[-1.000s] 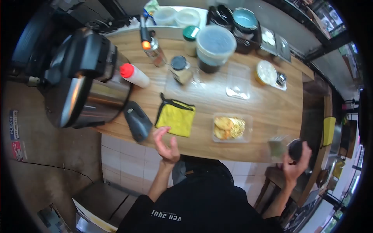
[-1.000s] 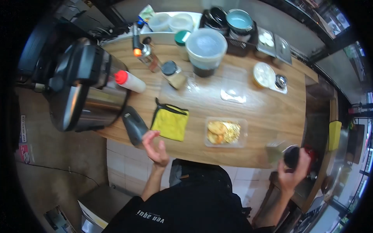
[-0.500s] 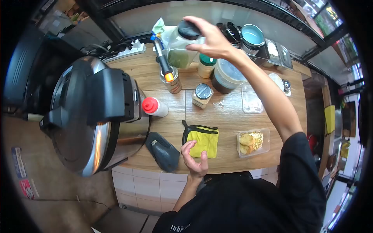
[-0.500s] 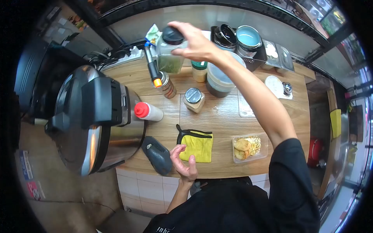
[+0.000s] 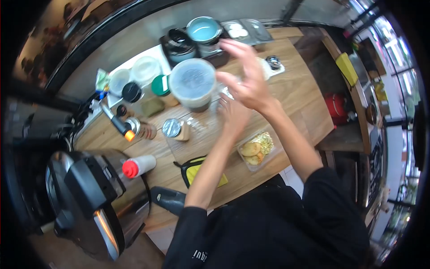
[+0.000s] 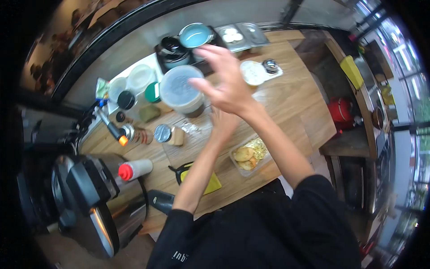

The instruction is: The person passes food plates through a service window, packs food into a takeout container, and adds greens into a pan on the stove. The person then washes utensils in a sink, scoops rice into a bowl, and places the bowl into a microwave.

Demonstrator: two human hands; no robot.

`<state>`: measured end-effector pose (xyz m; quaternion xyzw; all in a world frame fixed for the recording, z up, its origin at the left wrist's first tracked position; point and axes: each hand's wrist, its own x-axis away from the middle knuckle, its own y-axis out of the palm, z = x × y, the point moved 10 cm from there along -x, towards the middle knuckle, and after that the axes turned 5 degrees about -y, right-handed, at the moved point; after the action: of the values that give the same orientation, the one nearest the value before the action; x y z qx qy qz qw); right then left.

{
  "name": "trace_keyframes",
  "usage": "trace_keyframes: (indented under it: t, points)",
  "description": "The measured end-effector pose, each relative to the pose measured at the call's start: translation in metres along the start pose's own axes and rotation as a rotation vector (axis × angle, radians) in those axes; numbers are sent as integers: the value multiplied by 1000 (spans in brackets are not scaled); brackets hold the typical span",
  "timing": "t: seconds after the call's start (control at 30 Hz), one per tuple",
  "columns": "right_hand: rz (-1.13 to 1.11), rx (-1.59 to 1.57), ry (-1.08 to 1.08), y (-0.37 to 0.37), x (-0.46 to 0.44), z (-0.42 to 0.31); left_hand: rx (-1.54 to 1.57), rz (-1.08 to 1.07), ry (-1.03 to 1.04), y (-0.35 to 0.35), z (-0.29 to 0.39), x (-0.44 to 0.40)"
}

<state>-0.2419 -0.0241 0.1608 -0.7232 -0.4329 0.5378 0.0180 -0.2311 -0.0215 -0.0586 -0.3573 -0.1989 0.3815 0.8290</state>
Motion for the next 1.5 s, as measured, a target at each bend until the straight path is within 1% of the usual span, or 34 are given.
trace_keyframes:
  t: [0.03,0.07,0.1,0.17,0.2,0.23,0.27,0.33,0.37,0.43,0.47,0.5,0.53,0.6,0.67,0.73,0.8,0.83,0.87,0.9,0.93,0.97,1.0,1.03,1.07,1.13,1.17,1.23,1.27,1.3,1.37,1.43,1.47,1.5]
  points:
    - [83,18,190,-48,32,17,-76,-12,-234,8,-13,-24]
    - [119,178,358,-94,74,30,-157,-17,-463,14,-24,-35]
    - [182,182,562,-135,126,44,-162,-28,-424,24,-12,-44]
    - [292,293,844,-209,232,41,-387,-149,-568,45,-19,-42]
    - [342,332,920,-239,292,35,-401,-164,-544,55,-16,-48]
    - [398,372,1053,-264,356,27,-407,-156,-583,60,-21,-49]
    - [451,403,1191,-284,409,12,-419,-148,-629,62,-28,-47]
    - [687,358,1491,-304,484,-21,-462,-183,-635,54,-27,-42]
    - [702,339,1515,-303,499,-23,-478,-199,-649,50,-28,-38]
    - [862,293,1525,-306,514,-24,-536,-196,-605,49,-28,-35]
    - [808,190,1441,-299,505,-6,-557,-192,-566,49,-25,-37]
    - [748,91,1350,-292,488,17,-529,-100,-550,42,-21,-37]
    - [586,6,1246,-281,455,41,-536,-81,-556,37,-21,-37]
    - [283,-90,1058,-260,373,75,-371,43,-491,21,-17,-34]
    - [14,68,573,-254,274,74,-112,207,-169,1,-6,-27]
    - [-168,49,358,-257,217,72,355,183,-50,-34,28,5]
    - [-134,-79,326,-270,208,93,1132,194,99,-79,65,52]
    - [-100,-187,298,-273,204,100,1477,100,88,-86,62,75]
    - [-132,-234,282,-267,209,106,1823,11,89,-97,55,103]
    - [-55,-426,463,-265,225,134,2043,-7,140,-97,27,131]
    - [15,-611,652,-261,238,155,1932,120,-95,-86,13,161]
    - [-18,-641,640,-257,240,155,1202,330,-295,-87,-3,194]
    - [-49,-600,567,-258,236,148,453,465,-461,-97,-11,222]
    - [-80,-562,501,-256,234,139,576,438,-401,-92,-5,234]
    - [-101,-583,506,-249,237,134,573,452,-429,-91,-5,249]
    - [-246,-675,469,-219,234,117,16,245,-250,-79,46,232]
    - [-262,-687,463,-206,233,113,-91,163,-193,-67,58,221]
    - [-429,-693,356,-166,242,95,-262,5,-74,-35,78,193]
    - [-435,-693,344,-151,250,90,-327,-65,-12,-18,87,181]
    - [-474,-689,326,-132,262,85,-325,-50,-10,-11,87,171]
    - [-515,-670,290,-111,266,75,-344,-178,100,18,91,155]
    - [-600,-378,80,-101,267,52,-319,-181,148,28,92,144]
    - [-605,-368,81,-98,268,52,-294,-203,189,35,94,142]
    - [-665,-288,21,-91,272,48,-318,-226,240,41,97,139]
